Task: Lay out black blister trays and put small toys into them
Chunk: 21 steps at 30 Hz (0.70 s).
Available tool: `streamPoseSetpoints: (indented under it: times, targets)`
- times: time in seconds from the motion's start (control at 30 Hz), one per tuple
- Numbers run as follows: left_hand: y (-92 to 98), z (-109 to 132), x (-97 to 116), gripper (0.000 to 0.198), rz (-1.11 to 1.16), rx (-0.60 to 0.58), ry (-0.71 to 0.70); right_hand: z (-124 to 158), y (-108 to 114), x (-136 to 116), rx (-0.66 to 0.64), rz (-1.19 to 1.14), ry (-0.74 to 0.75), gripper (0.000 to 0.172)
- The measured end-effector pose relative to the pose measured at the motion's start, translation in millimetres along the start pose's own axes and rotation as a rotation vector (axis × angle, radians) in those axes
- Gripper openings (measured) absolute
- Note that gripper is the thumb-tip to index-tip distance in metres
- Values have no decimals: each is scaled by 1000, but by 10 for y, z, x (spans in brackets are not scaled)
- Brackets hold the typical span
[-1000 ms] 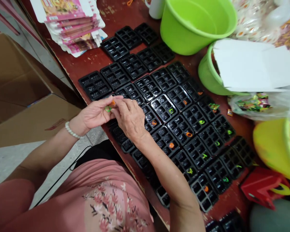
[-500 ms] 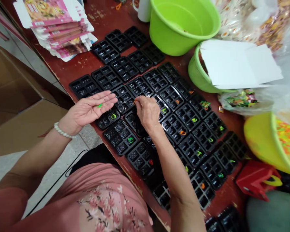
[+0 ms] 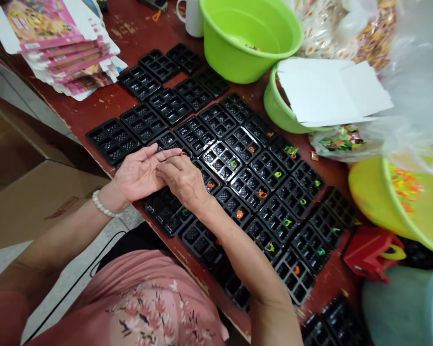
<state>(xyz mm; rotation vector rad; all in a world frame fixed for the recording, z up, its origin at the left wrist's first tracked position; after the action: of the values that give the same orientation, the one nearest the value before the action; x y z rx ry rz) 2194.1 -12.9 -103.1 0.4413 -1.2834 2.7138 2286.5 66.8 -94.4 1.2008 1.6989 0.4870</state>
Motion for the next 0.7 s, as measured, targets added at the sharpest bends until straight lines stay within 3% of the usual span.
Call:
streamPoseSetpoints:
  times: [0.1, 0.2, 0.3, 0.43, 0.5, 0.6, 0.7]
  targets:
    - [-25, 7, 26, 48, -22, -14, -25, -55, 176, 315, 55, 70, -101, 20]
    - [11, 26, 132, 44, -70, 14, -84, -167, 412, 807, 134, 261, -262, 17]
    - [52, 40, 235, 41, -82, 61, -137, -258, 480, 1210, 100, 412, -375, 15]
    - [79, 28, 299, 40, -81, 112, -171, -268, 442, 1320, 90, 425, -329, 16]
    - [89, 15, 315, 38, -81, 123, -175, -171, 613, 1316, 162, 417, -278, 19]
    - [105, 9, 355, 37, -90, 121, -189, 204, 1338, 1546, 311, 500, -272, 36]
    - [115, 17, 402, 36, -114, 126, -216, 873, 2515, 2091, 522, 768, -433, 77]
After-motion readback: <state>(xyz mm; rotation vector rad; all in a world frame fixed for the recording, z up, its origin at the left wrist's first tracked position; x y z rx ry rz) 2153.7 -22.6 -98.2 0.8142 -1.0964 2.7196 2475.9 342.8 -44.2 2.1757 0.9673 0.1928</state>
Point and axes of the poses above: each hand's wrist, its own z-axis away from the middle knuckle, its own y-axis out of the back of the hand, x = y × z, the point moved 4 cm from there along -z, towards the middle knuckle, and after that the axes turned 7 degrees about x, right-handed, at the moved point
